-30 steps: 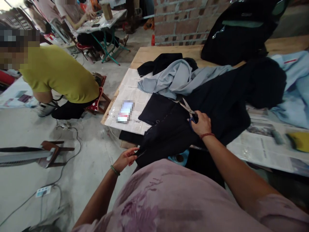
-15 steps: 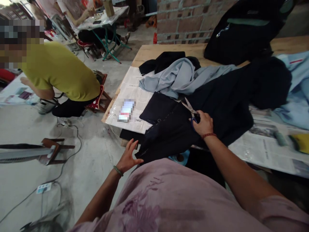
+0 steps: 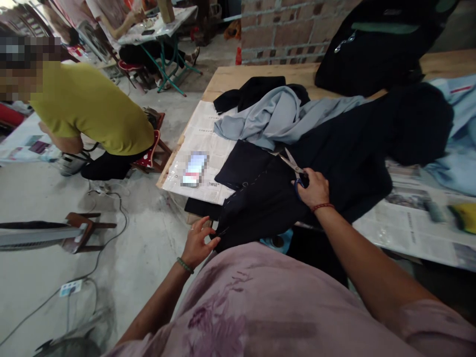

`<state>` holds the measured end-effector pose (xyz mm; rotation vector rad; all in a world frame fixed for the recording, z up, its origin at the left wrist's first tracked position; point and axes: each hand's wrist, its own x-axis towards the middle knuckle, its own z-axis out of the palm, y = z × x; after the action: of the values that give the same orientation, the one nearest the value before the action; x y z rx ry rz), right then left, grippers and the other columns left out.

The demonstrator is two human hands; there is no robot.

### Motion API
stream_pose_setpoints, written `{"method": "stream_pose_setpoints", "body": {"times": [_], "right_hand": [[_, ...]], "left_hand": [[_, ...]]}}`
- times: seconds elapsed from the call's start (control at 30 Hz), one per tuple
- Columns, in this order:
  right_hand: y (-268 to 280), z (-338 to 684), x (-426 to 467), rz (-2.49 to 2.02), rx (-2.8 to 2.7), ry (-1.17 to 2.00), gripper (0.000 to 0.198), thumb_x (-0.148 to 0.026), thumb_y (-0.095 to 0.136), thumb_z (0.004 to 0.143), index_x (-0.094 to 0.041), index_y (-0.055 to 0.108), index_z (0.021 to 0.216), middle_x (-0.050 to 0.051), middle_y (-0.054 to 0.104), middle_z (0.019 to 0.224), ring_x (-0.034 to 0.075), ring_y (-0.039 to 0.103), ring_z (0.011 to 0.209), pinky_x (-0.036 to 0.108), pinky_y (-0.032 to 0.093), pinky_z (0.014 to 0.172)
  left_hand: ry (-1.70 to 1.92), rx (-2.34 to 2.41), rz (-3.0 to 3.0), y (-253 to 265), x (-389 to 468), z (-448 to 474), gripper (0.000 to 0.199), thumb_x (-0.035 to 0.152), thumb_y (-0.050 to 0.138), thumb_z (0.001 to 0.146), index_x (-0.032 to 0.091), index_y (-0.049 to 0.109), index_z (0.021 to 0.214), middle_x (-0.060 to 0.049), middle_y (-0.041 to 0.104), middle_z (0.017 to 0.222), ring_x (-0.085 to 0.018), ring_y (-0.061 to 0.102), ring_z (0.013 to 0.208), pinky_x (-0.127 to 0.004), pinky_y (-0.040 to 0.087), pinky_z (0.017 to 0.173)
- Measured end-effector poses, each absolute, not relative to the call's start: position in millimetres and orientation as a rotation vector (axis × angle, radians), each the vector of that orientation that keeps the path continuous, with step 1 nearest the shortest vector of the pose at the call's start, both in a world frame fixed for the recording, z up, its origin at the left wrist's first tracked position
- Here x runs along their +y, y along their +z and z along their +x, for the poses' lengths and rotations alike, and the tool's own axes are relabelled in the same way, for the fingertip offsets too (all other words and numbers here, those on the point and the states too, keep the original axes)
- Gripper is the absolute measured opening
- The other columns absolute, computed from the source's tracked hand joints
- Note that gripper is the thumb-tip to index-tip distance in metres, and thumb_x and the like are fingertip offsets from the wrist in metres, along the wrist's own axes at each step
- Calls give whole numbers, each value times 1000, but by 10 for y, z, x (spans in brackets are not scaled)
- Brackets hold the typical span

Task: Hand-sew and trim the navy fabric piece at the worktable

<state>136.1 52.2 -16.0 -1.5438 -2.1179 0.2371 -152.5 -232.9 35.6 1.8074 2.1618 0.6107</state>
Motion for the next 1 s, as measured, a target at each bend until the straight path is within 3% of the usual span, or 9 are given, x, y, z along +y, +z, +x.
{"method": "stream_pose_setpoints", "body": {"times": [0.27,0.4,0.57,0.67,0.83,1.0], "right_hand": [[-173,1364,528,-1543,-2116,209,44,-40,53,74,-19,49,113,10,56,96,27,51,93,39,37,82],[-159,1358,528,-1539,-2123,220,44,-40,53,74,-18,49,113,11,56,97,27,51,93,40,37,83],[-161,1358,529,-1529,-2116,235,44,-40,53,74,-18,49,113,11,56,97,27,50,94,40,36,83],[-160,1361,531,-1531,-2121,233,46,-40,53,74,-18,48,113,11,56,98,27,50,94,40,36,83],[-142,1365,530,-1540,-2148,248,45,-39,50,76,-17,47,115,11,55,98,27,49,94,39,36,83],[-147,1365,526,-1538,-2127,254,46,-41,51,75,-18,47,115,11,55,99,27,49,95,39,35,83]], "left_hand": [[381,2330,1831,318,-2165,-1266,10,26,62,71,18,64,66,-10,48,127,-32,39,117,-50,38,88],[525,2219,1650,271,-2129,-1309,9,17,58,71,19,64,64,-8,52,122,-26,46,112,-46,38,92],[732,1998,1173,355,-2122,-1501,15,24,54,73,16,61,61,-9,55,117,-21,53,106,-36,41,92],[721,2001,1229,489,-2086,-1553,16,25,54,72,17,60,61,-8,56,113,-20,53,103,-34,43,88],[535,2054,1755,746,-1958,-1494,11,19,54,73,18,61,65,-7,61,97,-20,54,93,-37,39,87],[566,1758,1469,855,-1840,-1482,13,25,49,78,19,56,69,0,56,64,-13,52,62,-26,42,62]]}}
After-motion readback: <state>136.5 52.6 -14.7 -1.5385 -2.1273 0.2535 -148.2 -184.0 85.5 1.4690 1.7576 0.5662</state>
